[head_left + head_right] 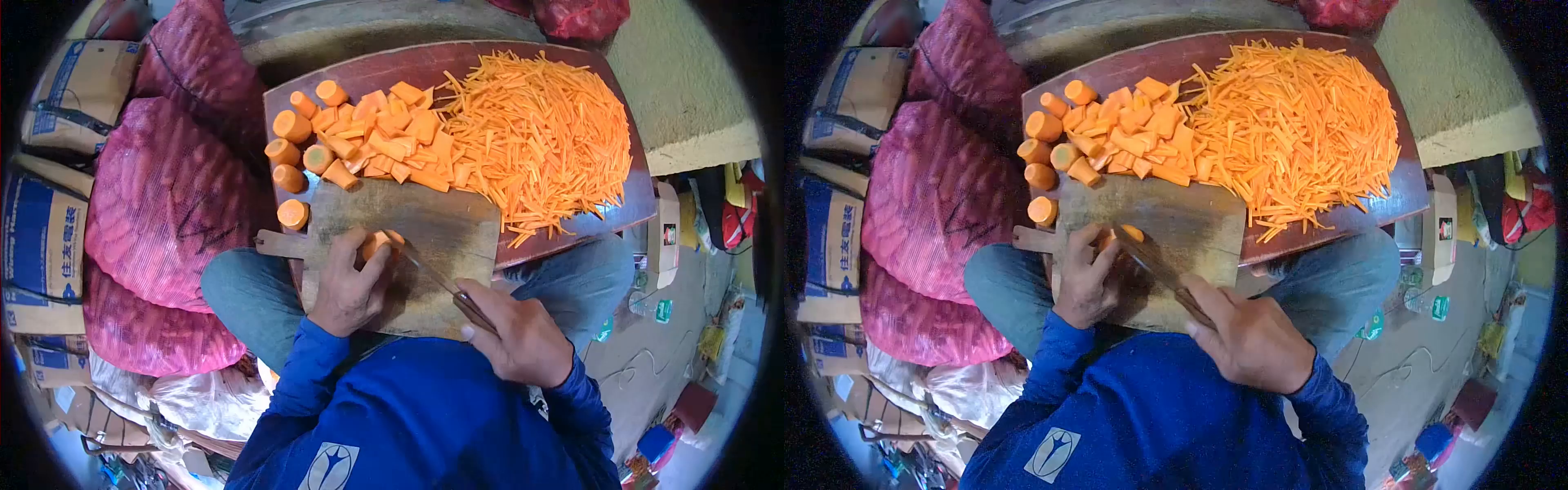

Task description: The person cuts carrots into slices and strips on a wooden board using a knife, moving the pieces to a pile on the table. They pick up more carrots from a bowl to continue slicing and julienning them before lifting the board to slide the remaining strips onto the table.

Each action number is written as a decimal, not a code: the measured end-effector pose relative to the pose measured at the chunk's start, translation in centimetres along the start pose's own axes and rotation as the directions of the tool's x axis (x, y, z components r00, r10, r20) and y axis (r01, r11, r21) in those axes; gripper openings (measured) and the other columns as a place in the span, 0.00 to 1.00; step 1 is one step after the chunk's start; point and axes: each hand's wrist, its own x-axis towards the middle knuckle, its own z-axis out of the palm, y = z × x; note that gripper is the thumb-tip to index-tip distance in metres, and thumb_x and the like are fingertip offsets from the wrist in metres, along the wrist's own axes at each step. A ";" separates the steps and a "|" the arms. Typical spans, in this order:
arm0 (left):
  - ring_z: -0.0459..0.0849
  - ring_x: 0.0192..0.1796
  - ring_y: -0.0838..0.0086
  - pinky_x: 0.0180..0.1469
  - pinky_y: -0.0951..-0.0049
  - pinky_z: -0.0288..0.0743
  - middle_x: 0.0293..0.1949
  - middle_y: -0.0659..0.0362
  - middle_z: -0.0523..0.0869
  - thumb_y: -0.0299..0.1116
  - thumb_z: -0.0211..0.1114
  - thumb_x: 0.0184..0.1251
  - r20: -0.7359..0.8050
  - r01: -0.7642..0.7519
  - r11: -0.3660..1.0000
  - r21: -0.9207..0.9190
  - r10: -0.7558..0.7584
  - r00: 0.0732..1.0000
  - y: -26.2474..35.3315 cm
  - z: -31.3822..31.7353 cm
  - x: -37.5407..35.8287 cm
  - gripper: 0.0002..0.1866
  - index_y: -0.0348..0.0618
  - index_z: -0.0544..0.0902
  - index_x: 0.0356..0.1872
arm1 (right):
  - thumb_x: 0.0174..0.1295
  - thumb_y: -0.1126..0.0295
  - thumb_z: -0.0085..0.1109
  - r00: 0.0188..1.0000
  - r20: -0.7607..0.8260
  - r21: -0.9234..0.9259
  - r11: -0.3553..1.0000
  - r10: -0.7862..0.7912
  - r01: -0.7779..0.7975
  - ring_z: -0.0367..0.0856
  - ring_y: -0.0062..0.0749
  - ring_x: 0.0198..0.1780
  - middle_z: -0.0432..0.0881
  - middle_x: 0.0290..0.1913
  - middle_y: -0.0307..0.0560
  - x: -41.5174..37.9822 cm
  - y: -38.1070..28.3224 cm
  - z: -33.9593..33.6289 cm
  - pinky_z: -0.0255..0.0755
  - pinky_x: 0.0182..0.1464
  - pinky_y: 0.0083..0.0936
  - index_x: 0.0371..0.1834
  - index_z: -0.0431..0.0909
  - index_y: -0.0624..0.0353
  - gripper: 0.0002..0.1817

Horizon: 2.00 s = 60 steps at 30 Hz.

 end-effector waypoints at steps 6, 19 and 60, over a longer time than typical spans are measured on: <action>0.82 0.52 0.45 0.50 0.52 0.80 0.55 0.41 0.78 0.23 0.77 0.51 0.026 -0.042 0.999 0.015 0.042 0.999 -0.1 0.1 0.2 0.25 0.40 0.86 0.54 | 0.72 0.65 0.65 0.997 0.064 -0.067 0.997 0.031 -0.027 0.88 0.59 0.35 0.85 0.41 0.63 -0.7 -1.8 -0.8 0.84 0.35 0.45 0.75 0.68 0.66 0.31; 0.82 0.53 0.43 0.52 0.52 0.81 0.57 0.39 0.76 0.20 0.76 0.50 -0.031 -0.015 1.000 -0.014 0.014 0.999 -0.6 1.1 -0.3 0.26 0.40 0.87 0.56 | 0.72 0.68 0.63 0.995 0.098 -0.047 0.999 0.026 -0.022 0.87 0.61 0.32 0.86 0.34 0.59 2.1 -0.6 0.0 0.82 0.31 0.49 0.63 0.67 0.61 0.21; 0.84 0.47 0.46 0.47 0.54 0.81 0.53 0.40 0.81 0.23 0.77 0.56 -0.087 -0.022 0.997 -0.078 0.015 0.996 -0.3 1.2 -0.4 0.20 0.40 0.87 0.52 | 0.73 0.67 0.61 0.989 0.130 -0.004 0.998 0.066 -0.066 0.85 0.69 0.34 0.85 0.31 0.62 5.0 2.4 2.8 0.79 0.37 0.58 0.60 0.68 0.61 0.19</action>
